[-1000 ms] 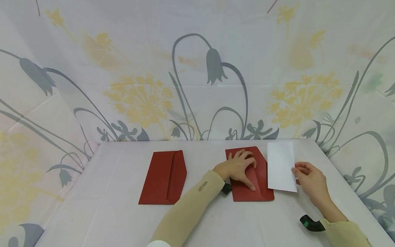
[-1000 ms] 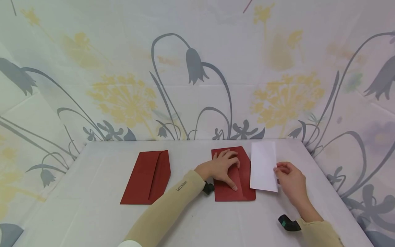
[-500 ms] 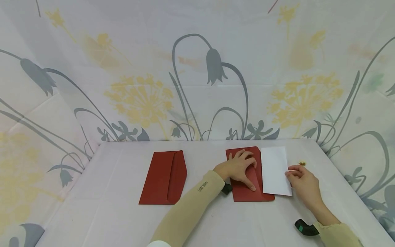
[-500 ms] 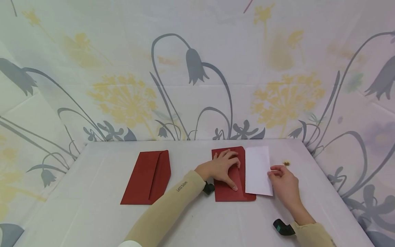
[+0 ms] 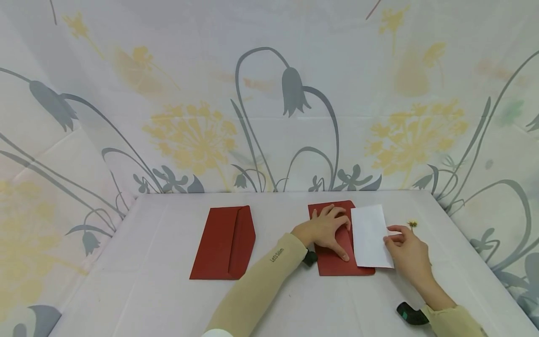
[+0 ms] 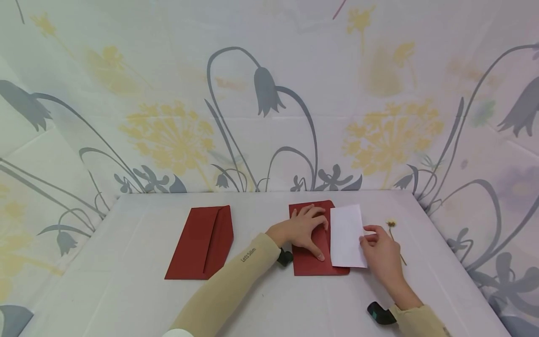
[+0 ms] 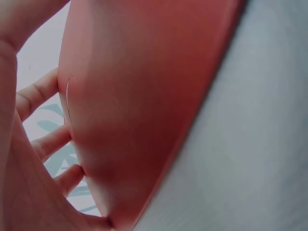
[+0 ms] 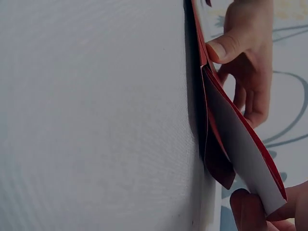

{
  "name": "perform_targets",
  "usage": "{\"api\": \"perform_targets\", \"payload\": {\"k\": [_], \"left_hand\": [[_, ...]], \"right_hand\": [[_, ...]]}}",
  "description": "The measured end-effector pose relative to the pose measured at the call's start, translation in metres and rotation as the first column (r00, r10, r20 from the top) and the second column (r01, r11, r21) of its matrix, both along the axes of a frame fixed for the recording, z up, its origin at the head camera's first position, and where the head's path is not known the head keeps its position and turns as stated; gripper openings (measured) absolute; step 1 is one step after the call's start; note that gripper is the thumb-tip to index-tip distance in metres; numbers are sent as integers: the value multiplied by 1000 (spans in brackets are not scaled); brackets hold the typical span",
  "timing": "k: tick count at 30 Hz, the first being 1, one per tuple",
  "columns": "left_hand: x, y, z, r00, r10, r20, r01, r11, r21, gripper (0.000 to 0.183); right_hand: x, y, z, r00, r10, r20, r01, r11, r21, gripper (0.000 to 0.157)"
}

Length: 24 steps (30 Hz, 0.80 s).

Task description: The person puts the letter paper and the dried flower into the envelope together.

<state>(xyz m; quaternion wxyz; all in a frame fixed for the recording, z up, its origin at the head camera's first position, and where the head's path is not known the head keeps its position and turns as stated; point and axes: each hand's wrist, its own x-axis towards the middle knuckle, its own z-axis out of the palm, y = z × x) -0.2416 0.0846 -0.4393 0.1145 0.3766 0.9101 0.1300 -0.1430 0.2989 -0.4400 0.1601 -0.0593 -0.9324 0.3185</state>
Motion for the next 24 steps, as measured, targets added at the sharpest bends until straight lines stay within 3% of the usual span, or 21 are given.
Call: {"api": "perform_targets", "payload": {"k": [11, 24], "left_hand": [[0, 0, 0, 1000, -6, -13, 6, 1000, -8, 70], [0, 0, -3, 1000, -6, -29, 6, 1000, -11, 71]], "right_hand": [[2, -14, 4, 1000, 9, -8, -9, 1000, 20, 30], [-3, -16, -5, 999, 33, -29, -32, 999, 16, 28]]}}
